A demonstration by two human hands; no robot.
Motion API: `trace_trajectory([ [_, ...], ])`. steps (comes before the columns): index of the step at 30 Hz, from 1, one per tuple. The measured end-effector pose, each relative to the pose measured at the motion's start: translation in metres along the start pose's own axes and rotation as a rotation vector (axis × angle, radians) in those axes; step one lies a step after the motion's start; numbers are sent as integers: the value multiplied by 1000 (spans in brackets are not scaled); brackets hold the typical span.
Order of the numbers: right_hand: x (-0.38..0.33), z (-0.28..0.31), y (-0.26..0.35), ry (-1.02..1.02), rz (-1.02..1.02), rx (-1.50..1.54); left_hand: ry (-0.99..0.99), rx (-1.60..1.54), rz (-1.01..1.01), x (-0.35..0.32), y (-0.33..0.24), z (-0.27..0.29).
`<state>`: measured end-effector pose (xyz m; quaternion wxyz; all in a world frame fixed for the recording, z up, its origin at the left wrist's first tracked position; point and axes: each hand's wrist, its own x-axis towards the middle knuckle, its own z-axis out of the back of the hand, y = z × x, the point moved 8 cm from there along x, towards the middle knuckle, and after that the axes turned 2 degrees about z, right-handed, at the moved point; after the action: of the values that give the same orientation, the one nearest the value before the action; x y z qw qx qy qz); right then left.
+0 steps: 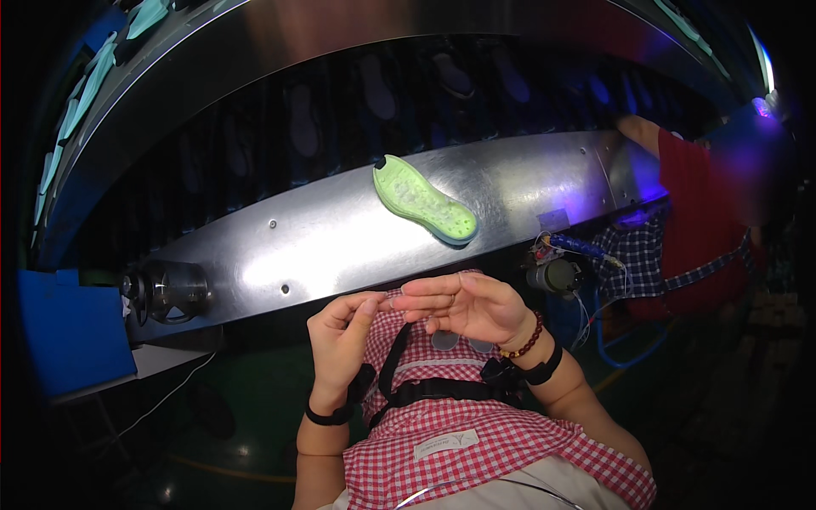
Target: Applying glue or primer to shoe soles using a brush on a factory assembly line.
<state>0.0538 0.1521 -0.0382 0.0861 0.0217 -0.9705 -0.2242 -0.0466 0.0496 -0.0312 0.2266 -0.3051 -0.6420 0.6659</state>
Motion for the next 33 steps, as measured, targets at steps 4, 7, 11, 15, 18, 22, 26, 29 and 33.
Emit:
trace_trajectory([
  [4,1,2,0,-14,-10,13,43,-94,0,1,-1,0],
  [7,2,2,3,-13,-8,13,36,-80,-2,3,-2,0],
  [11,2,2,5,-24,-7,12,14,-49,4,5,-4,-3],
  [15,7,6,5,-86,-23,-99,-52,412,-180,9,-18,-4],
  [18,3,8,8,-188,-25,-185,-54,461,-188,9,-20,-7],
  [22,5,7,12,-218,-41,-363,-20,542,-246,9,-22,-8],
  [26,10,8,8,-104,-76,-607,37,739,-353,7,-26,-16],
  [29,6,15,0,-100,-52,-569,67,815,-449,3,-21,-22],
  [33,5,13,-3,-83,-18,-629,33,828,-453,-3,-18,-25],
])
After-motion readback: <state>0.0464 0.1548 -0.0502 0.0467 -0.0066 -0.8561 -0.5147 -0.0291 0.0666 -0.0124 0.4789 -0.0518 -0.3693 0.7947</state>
